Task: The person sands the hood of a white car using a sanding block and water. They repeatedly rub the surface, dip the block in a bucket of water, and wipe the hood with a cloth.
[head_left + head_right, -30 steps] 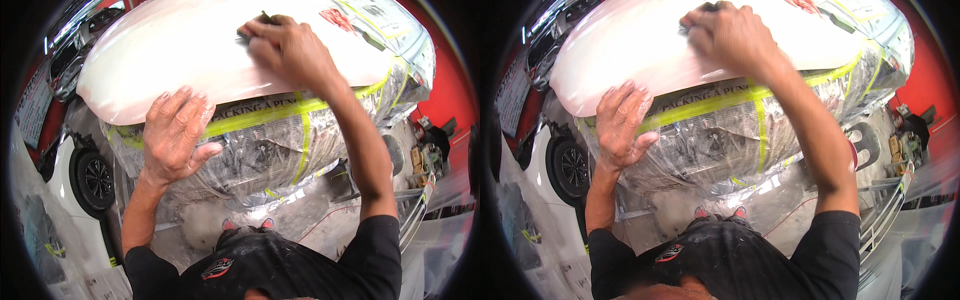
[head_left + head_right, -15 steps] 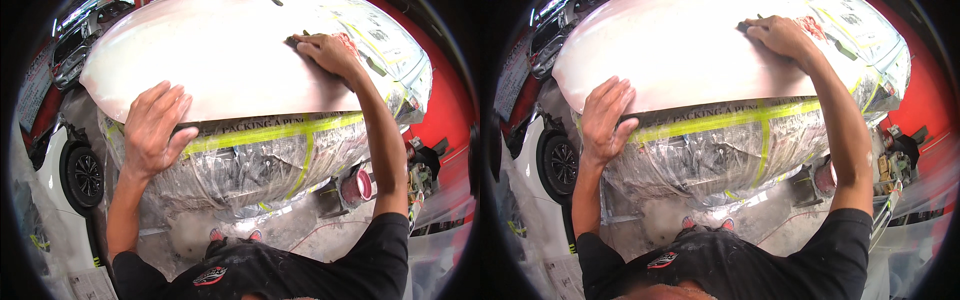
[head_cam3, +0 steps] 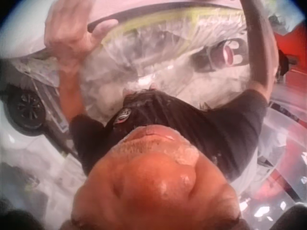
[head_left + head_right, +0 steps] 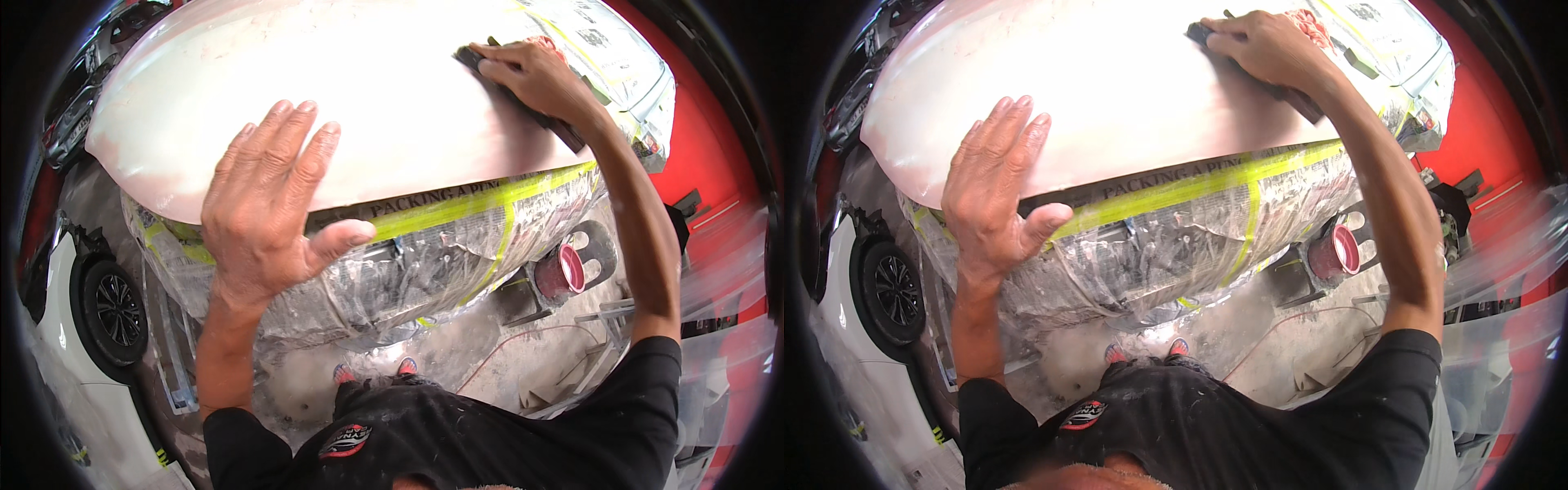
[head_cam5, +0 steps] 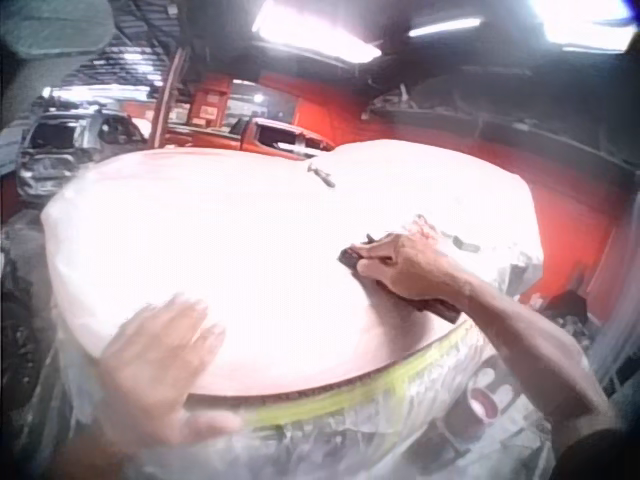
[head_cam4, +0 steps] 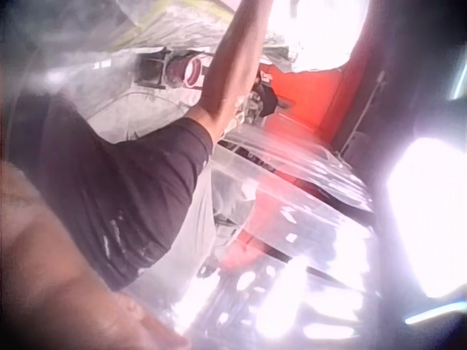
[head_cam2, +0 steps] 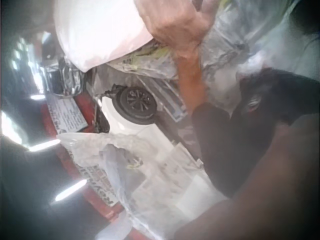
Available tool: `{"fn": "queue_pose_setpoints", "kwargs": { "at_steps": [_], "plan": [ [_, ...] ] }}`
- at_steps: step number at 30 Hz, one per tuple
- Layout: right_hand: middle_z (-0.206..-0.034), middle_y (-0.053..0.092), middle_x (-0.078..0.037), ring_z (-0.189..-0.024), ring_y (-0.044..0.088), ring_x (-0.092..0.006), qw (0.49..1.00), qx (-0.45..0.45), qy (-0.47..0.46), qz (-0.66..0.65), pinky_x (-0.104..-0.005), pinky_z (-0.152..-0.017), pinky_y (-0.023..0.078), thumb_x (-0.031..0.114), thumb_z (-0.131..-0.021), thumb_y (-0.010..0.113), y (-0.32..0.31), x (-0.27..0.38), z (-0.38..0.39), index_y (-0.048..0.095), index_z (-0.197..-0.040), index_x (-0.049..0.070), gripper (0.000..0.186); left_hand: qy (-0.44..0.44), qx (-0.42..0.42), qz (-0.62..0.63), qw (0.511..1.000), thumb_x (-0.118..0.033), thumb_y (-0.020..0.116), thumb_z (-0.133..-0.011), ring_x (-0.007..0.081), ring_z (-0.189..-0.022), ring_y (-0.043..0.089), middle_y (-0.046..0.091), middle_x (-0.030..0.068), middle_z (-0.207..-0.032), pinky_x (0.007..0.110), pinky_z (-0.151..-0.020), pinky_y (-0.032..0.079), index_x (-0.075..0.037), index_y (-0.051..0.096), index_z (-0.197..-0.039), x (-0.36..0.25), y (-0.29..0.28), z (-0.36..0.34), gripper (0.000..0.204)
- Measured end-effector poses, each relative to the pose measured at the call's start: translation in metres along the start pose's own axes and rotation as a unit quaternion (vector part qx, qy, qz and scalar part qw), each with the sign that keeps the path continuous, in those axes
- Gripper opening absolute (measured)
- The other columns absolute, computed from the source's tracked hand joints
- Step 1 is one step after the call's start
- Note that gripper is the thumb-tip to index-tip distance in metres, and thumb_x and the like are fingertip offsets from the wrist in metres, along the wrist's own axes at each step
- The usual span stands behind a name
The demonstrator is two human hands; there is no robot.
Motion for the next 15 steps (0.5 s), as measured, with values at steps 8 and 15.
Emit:
{"fn": "queue_pose_setpoints", "kwargs": {
  "at_steps": [8, 15],
  "plan": [
    [-0.114, 0.074, -0.022, -0.100, 0.073, -0.0317, 0.998, 0.008, 0.048, 0.036, -0.0401, -0.093, 0.054, 0.035, -0.099, 0.061, -0.001, 0.007, 0.000, 0.071, -0.134, 0.017, 0.041, 0.006, -0.020, 0.015, 1.000, -0.082, 0.042, -0.092, 0.0359, -0.126, 0.064, 0.070, 0.0169, -0.129, 0.052, -0.107, 0.048, -0.005, 0.073, -0.125, -0.001, 0.003, -0.002, 0.089],
    [-0.117, 0.074, -0.023, -0.107, 0.072, -0.0292, 0.999, -0.018, 0.000, 0.029, -0.0383, -0.094, 0.055, 0.034, -0.099, 0.060, -0.007, 0.032, 0.030, 0.072, -0.132, 0.014, 0.040, -0.001, -0.014, 0.025, 1.000, -0.082, 0.043, -0.092, 0.0356, -0.126, 0.065, 0.070, 0.0170, -0.129, 0.052, -0.107, 0.048, -0.005, 0.073, -0.124, 0.004, -0.001, 0.001, 0.088]
  ]
}}
Point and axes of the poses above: each hand's wrist, its own z-axis away from the middle knuckle, its own y-axis out of the palm, x = y × z, the point moved 6 cm from there along -z, towards the middle knuckle
